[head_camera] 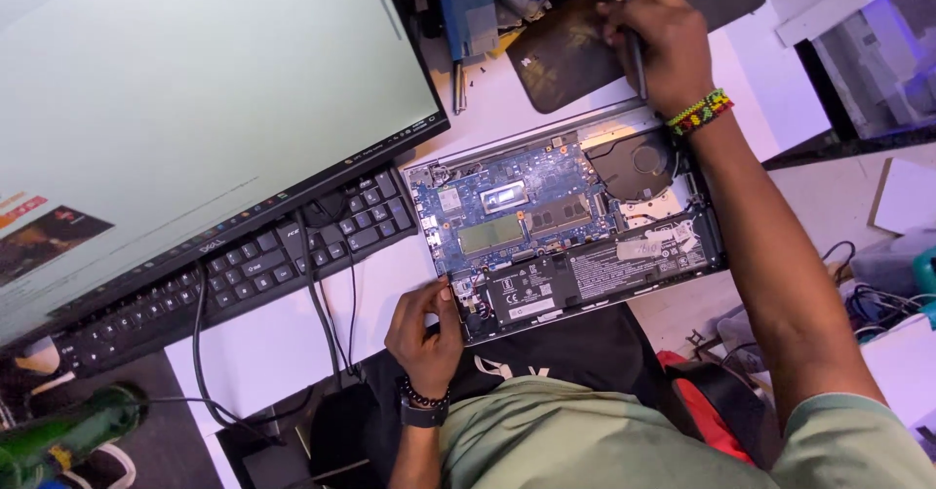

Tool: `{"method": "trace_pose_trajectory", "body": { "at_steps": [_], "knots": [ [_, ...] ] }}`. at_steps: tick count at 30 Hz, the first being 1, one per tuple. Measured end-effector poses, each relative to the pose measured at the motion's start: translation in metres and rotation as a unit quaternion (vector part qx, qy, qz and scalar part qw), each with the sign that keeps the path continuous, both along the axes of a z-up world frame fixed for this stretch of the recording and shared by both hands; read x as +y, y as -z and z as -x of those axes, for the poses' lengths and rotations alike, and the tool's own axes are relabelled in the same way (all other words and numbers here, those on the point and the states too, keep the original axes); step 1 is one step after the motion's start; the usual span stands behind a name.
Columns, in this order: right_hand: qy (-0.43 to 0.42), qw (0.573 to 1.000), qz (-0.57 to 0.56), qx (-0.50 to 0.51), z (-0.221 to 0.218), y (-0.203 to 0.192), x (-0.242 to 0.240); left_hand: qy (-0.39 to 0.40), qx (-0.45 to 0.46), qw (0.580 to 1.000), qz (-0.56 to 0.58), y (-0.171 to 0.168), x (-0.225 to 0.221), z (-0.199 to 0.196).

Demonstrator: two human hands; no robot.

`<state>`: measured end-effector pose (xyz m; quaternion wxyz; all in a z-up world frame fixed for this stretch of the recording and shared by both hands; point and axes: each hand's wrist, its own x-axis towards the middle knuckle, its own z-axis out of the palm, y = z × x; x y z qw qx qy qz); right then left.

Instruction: Repairing a laptop by installing a battery and securing it with screws using a screwdriver

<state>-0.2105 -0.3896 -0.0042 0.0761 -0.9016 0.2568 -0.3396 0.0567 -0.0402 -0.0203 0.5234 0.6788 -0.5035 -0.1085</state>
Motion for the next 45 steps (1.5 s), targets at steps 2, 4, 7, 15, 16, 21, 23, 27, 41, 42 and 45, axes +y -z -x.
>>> {"method": "trace_pose_trajectory", "body": {
  "at_steps": [2, 4, 7, 15, 16, 21, 23, 27, 41, 42, 45],
  "knots": [
    [0.019, 0.999, 0.010, 0.024, 0.002, 0.010, -0.008, -0.004, 0.004, 1.000, 0.006, 0.000, -0.002, 0.000],
    [0.047, 0.998, 0.018, 0.048, 0.006, 0.021, -0.013, 0.001, 0.007, 1.000, 0.012, 0.001, -0.002, -0.001],
    [0.084, 0.983, 0.081, 0.139, 0.011, 0.031, -0.022, 0.005, 0.011, 1.000, 0.013, 0.000, -0.002, -0.001],
    [0.055, 0.977, -0.178, -0.102, -0.017, -0.015, 0.034, 0.030, 0.085, 0.996, -0.002, -0.009, -0.001, -0.007],
    [0.056, 0.977, -0.177, -0.101, -0.024, -0.036, 0.064, 0.031, 0.086, 0.996, -0.001, -0.018, -0.001, -0.006],
    [-0.061, 0.726, -0.617, -0.298, -0.032, -0.085, 0.212, 0.168, 0.018, 0.982, 0.084, -0.038, 0.001, 0.018],
    [-0.036, 0.643, -0.684, -0.343, -0.027, -0.074, 0.258, 0.230, 0.027, 0.968, 0.093, -0.051, -0.001, 0.038],
    [0.021, 0.396, -0.792, -0.464, -0.011, -0.049, 0.314, 0.316, 0.029, 0.940, 0.129, -0.054, -0.004, 0.060],
    [0.074, 0.370, -0.804, -0.460, 0.018, -0.012, 0.349, 0.350, -0.049, 0.928, 0.120, -0.045, 0.010, 0.075],
    [0.075, 0.377, -0.805, -0.453, 0.019, -0.013, 0.348, 0.360, -0.059, 0.923, 0.119, -0.043, 0.009, 0.076],
    [0.072, 0.455, -0.770, -0.441, 0.013, -0.029, 0.346, 0.358, -0.028, 0.924, 0.132, -0.048, 0.007, 0.082]
  ]
}}
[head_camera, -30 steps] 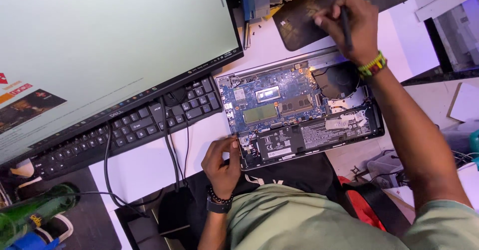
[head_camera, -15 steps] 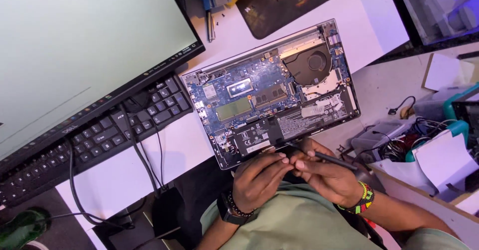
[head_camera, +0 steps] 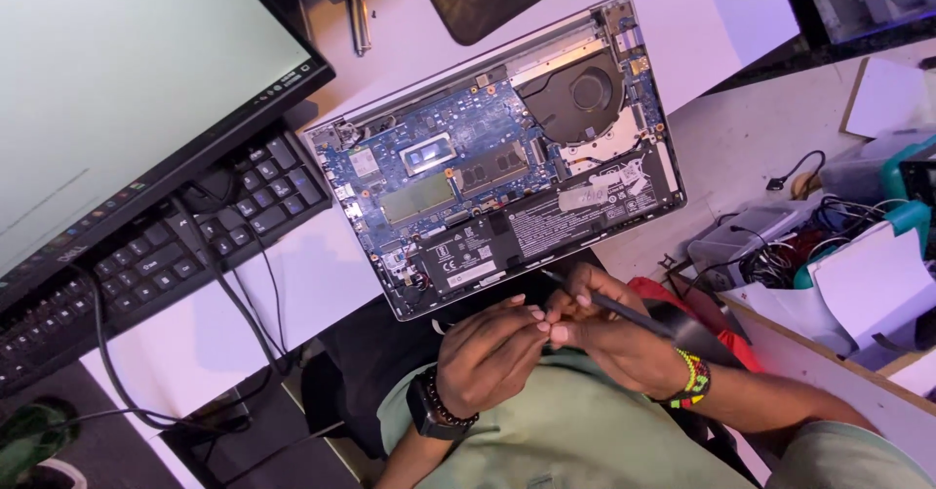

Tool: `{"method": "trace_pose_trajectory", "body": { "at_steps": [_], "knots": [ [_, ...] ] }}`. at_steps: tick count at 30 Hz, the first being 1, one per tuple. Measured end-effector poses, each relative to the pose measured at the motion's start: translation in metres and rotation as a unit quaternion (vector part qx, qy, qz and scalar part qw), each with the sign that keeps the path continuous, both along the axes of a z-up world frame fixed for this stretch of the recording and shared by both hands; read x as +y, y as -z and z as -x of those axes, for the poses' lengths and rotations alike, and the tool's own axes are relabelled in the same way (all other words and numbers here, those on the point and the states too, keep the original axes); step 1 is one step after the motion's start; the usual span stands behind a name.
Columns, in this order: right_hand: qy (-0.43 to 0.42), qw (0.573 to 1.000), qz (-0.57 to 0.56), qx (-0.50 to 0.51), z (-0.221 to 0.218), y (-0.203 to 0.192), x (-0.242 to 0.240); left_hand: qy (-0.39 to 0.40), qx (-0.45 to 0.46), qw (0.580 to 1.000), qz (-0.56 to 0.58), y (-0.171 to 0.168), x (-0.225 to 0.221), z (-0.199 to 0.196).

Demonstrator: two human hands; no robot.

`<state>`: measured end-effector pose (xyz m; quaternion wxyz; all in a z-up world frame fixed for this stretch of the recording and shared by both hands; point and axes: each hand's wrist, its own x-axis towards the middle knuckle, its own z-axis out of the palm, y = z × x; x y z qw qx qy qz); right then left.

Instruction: Repairing a laptop by installing a battery and securing it with screws using a screwdriver

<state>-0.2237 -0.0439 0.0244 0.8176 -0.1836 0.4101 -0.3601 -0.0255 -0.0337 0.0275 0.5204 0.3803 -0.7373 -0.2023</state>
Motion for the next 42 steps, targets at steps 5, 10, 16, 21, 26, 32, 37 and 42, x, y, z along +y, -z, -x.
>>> {"method": "trace_pose_trajectory", "body": {
  "at_steps": [5, 10, 16, 21, 26, 32, 37, 42],
  "knots": [
    [-0.022, 0.936, 0.307, 0.171, 0.009, -0.023, -0.004, -0.044, 0.085, 0.989, -0.111, 0.003, 0.000, 0.017],
    [-0.082, 0.831, 0.480, 0.269, 0.018, -0.034, -0.020, -0.036, 0.138, 0.977, -0.157, 0.002, -0.009, 0.024],
    [0.007, 0.830, 0.449, 0.332, 0.024, -0.014, -0.020, -0.049, 0.219, 0.967, -0.124, 0.007, -0.022, 0.036],
    [0.093, 0.858, 0.454, 0.219, 0.021, 0.001, -0.011, -0.048, 0.218, 0.957, -0.183, 0.005, -0.021, 0.035],
    [0.125, 0.835, 0.479, 0.238, 0.019, -0.003, -0.016, -0.017, 0.245, 0.948, -0.205, 0.005, -0.017, 0.035],
    [0.115, 0.820, 0.505, 0.242, 0.019, 0.000, -0.014, -0.019, 0.241, 0.948, -0.206, 0.000, -0.019, 0.035],
    [0.104, 0.820, 0.500, 0.259, 0.016, -0.008, -0.020, -0.034, 0.231, 0.954, -0.190, 0.003, -0.020, 0.036],
    [0.109, 0.812, 0.508, 0.266, 0.016, -0.015, -0.026, -0.069, 0.171, 0.973, -0.136, 0.009, -0.021, 0.038]
  ]
}}
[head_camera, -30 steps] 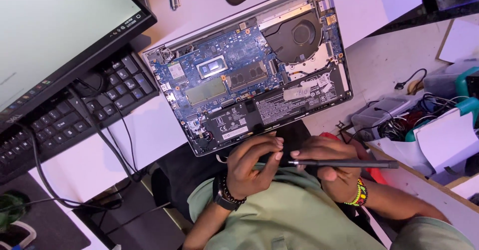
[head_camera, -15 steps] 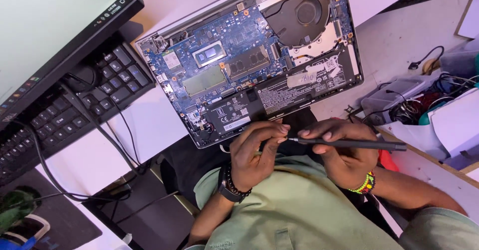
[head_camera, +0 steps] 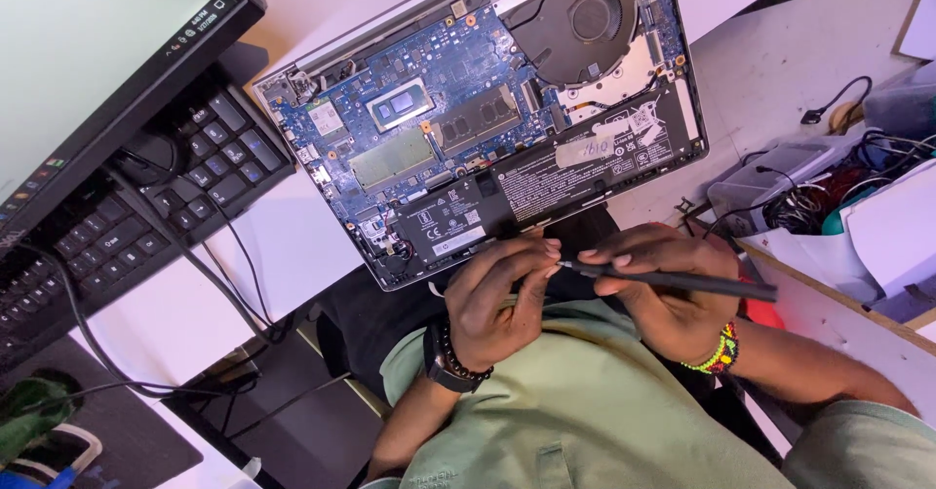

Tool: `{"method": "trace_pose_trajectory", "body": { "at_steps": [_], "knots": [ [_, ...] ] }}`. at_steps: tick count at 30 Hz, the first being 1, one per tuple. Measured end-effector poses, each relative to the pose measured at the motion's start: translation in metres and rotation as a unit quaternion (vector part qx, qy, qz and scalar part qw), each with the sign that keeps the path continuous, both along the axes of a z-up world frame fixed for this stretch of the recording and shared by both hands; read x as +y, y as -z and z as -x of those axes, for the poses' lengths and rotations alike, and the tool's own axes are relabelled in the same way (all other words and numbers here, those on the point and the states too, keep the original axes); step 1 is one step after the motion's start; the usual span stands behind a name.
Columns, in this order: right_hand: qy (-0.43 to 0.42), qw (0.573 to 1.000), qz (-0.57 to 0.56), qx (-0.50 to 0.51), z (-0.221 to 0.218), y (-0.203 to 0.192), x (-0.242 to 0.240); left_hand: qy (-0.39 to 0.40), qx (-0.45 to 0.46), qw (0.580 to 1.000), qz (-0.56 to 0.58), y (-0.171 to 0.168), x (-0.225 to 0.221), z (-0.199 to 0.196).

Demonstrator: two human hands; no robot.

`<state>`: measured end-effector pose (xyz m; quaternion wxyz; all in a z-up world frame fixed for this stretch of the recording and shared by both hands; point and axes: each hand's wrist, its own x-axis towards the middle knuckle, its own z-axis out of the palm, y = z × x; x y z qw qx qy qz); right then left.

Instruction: Repairing a laptop by installing a battery and securing it with screws using a screwdriver

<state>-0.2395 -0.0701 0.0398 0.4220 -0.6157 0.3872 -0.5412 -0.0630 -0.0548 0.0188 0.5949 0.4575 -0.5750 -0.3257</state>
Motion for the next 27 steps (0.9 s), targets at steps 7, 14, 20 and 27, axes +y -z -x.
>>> {"method": "trace_pose_trajectory", "body": {
  "at_steps": [7, 14, 20, 27],
  "knots": [
    [-0.044, 0.998, -0.038, -0.018, 0.001, -0.003, -0.012, 0.017, 0.080, 0.996, -0.028, -0.005, -0.008, -0.003],
    [0.012, 0.995, -0.089, 0.031, 0.017, 0.006, -0.017, 0.043, -0.051, 0.998, -0.013, -0.015, -0.013, -0.019],
    [0.050, 0.990, -0.066, 0.117, 0.016, 0.018, -0.046, 0.033, -0.116, 0.992, -0.039, -0.010, -0.017, -0.036],
    [0.124, 0.913, 0.117, 0.371, 0.016, 0.030, -0.069, 0.087, -0.308, 0.947, -0.005, 0.016, -0.020, -0.043]
  ]
}}
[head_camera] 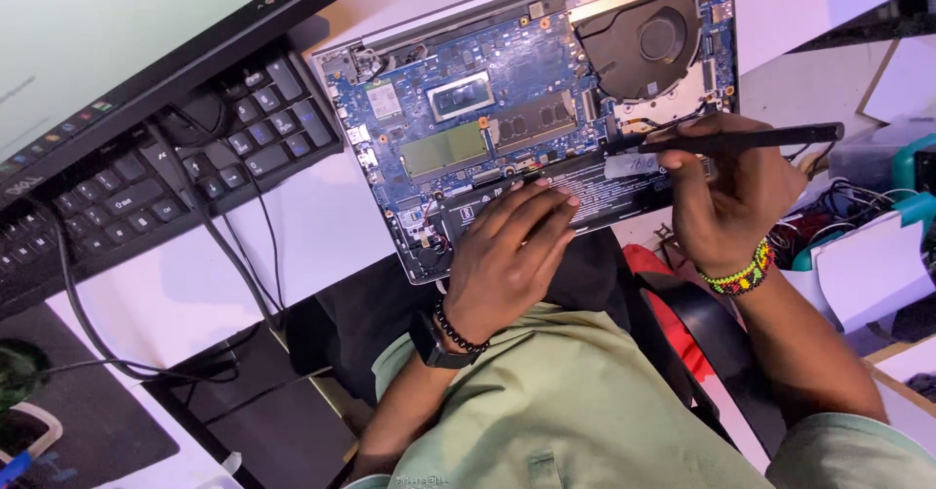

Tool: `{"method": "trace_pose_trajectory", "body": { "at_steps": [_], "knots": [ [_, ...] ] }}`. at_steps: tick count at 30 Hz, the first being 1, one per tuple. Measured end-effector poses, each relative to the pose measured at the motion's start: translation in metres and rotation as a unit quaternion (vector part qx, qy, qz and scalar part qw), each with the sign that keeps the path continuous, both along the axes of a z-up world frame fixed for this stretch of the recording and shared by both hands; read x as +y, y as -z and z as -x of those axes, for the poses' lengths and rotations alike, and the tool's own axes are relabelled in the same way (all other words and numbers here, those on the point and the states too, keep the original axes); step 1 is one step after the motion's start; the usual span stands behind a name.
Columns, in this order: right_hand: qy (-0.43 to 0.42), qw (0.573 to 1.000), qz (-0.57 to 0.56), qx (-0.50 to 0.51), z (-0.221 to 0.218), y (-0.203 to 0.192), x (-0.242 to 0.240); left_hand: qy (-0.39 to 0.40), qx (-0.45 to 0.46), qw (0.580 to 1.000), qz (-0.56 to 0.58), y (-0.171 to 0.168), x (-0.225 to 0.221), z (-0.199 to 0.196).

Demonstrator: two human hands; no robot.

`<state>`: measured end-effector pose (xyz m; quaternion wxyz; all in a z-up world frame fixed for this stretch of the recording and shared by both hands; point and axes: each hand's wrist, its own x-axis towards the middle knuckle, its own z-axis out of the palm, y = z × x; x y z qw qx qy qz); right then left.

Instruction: Repairing a laptop by installing a battery and securing it with screws using a screwdriver

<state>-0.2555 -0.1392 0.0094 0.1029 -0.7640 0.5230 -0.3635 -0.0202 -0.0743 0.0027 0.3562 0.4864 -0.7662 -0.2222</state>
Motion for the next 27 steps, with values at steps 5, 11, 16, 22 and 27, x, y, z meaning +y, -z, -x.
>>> {"method": "trace_pose_trajectory", "body": {
  "at_steps": [5, 11, 16, 22, 27],
  "knots": [
    [-0.030, 0.999, 0.012, 0.020, -0.005, 0.005, -0.005, -0.002, -0.005, 1.000, -0.007, 0.005, 0.000, 0.000],
    [-0.038, 0.998, 0.002, 0.040, -0.008, 0.008, -0.005, 0.010, -0.014, 1.000, -0.021, 0.009, 0.001, 0.001],
    [-0.052, 0.998, 0.008, 0.027, -0.015, 0.009, -0.007, 0.002, -0.014, 1.000, -0.012, 0.008, 0.001, 0.001],
    [-0.069, 0.997, 0.003, 0.035, -0.016, 0.004, -0.009, 0.003, -0.006, 1.000, -0.024, 0.002, 0.000, 0.001],
    [-0.119, 0.989, -0.082, 0.025, -0.012, 0.002, -0.013, -0.019, 0.023, 0.999, -0.023, -0.019, -0.010, 0.001]
  ]
}}
